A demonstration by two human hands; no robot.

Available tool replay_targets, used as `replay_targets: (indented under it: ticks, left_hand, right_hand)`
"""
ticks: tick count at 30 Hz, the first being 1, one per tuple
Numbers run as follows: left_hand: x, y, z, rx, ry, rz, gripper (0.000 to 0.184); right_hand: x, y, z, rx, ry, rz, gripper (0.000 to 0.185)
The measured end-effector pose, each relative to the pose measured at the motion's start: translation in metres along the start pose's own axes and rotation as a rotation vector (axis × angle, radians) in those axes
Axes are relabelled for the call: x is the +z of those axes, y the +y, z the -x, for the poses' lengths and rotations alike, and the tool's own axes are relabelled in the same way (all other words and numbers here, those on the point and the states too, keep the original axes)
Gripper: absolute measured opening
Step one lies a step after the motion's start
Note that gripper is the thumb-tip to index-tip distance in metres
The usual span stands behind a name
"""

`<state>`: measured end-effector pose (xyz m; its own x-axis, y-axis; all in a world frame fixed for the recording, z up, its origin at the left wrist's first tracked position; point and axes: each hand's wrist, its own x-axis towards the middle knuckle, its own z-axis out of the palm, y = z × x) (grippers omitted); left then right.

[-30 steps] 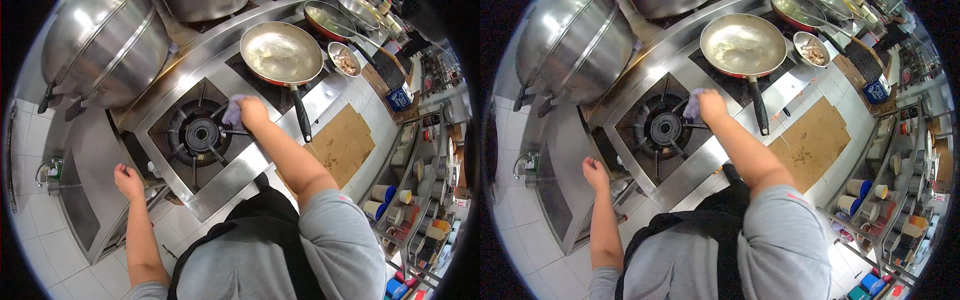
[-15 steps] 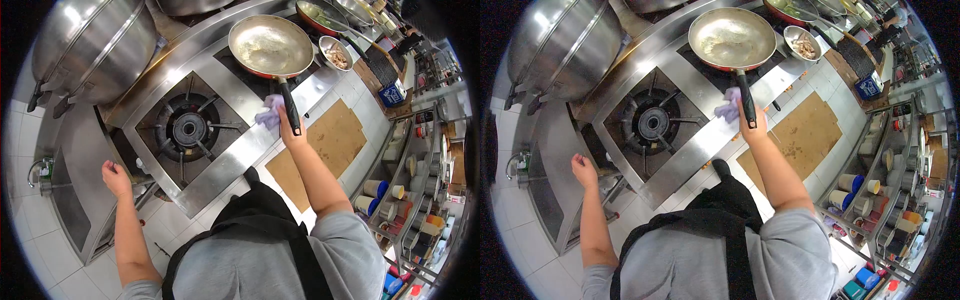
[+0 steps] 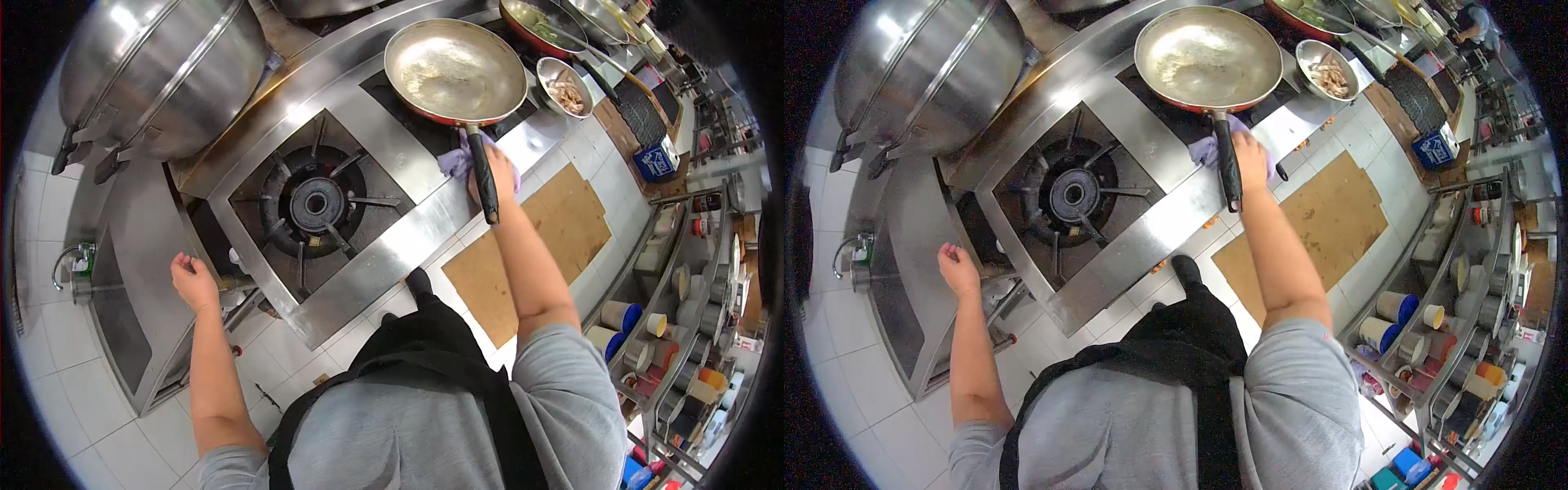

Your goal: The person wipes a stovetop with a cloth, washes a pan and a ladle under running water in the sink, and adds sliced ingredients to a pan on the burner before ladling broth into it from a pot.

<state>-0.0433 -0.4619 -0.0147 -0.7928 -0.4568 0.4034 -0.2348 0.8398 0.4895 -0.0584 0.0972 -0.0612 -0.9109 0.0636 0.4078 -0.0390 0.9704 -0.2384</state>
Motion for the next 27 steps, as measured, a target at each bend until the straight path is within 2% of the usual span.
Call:
replay_targets:
  ticks: [2, 3, 4, 6, 8, 10, 12, 13, 16, 18, 21, 25, 27]
  left_hand:
    - [-0.004, 0.011, 0.004, 0.06, 0.028, -0.142, 0.032]
    - [-0.005, 0.012, 0.003, 0.056, 0.029, -0.148, 0.032]
    - [-0.004, 0.013, 0.004, 0.067, 0.034, -0.137, 0.032]
    - [-0.004, 0.009, 0.005, 0.068, 0.03, -0.143, 0.031]
    - [-0.002, 0.007, 0.004, 0.09, 0.043, -0.083, 0.031]
    - [-0.006, 0.003, 0.005, 0.087, 0.049, -0.088, 0.031]
    - [0.001, 0.004, 0.0, 0.103, 0.03, -0.057, 0.031]
    - [0.001, 0.0, -0.001, 0.081, 0.023, -0.055, 0.031]
    - [-0.003, 0.004, 0.004, 0.064, 0.015, -0.053, 0.03]
    - [-0.003, 0.001, -0.002, 0.07, 0.031, -0.054, 0.03]
    - [-0.003, 0.004, 0.002, 0.063, 0.021, -0.058, 0.031]
    - [-0.003, 0.008, 0.003, 0.033, 0.027, -0.091, 0.031]
    - [0.002, -0.01, -0.001, 0.037, 0.023, -0.088, 0.031]
  right_hand:
    - [0.017, -0.029, 0.026, 0.249, -0.172, -0.155, 0.024]
    - [0.04, -0.041, 0.05, -0.129, 0.138, 0.108, 0.029]
    - [0.024, -0.069, 0.056, -0.037, -0.091, -0.089, 0.036]
    - [0.018, -0.101, 0.053, -0.16, -0.008, -0.15, 0.036]
    - [0.037, -0.105, 0.019, -0.104, -0.039, -0.21, 0.031]
    - [0.07, -0.109, -0.023, -0.123, 0.045, -0.227, 0.024]
    - [0.085, -0.119, -0.057, -0.102, -0.089, -0.224, 0.02]
    - [0.091, -0.123, -0.063, -0.107, -0.069, -0.177, 0.017]
    - [0.078, -0.127, -0.04, -0.119, -0.123, -0.051, 0.015]
    - [0.054, -0.117, 0.001, -0.168, -0.094, -0.111, 0.016]
    - [0.018, -0.099, 0.021, -0.117, -0.123, -0.225, 0.02]
    - [0.042, -0.103, -0.017, -0.09, -0.067, -0.166, 0.018]
    - [0.05, -0.112, -0.027, -0.005, -0.116, -0.065, 0.015]
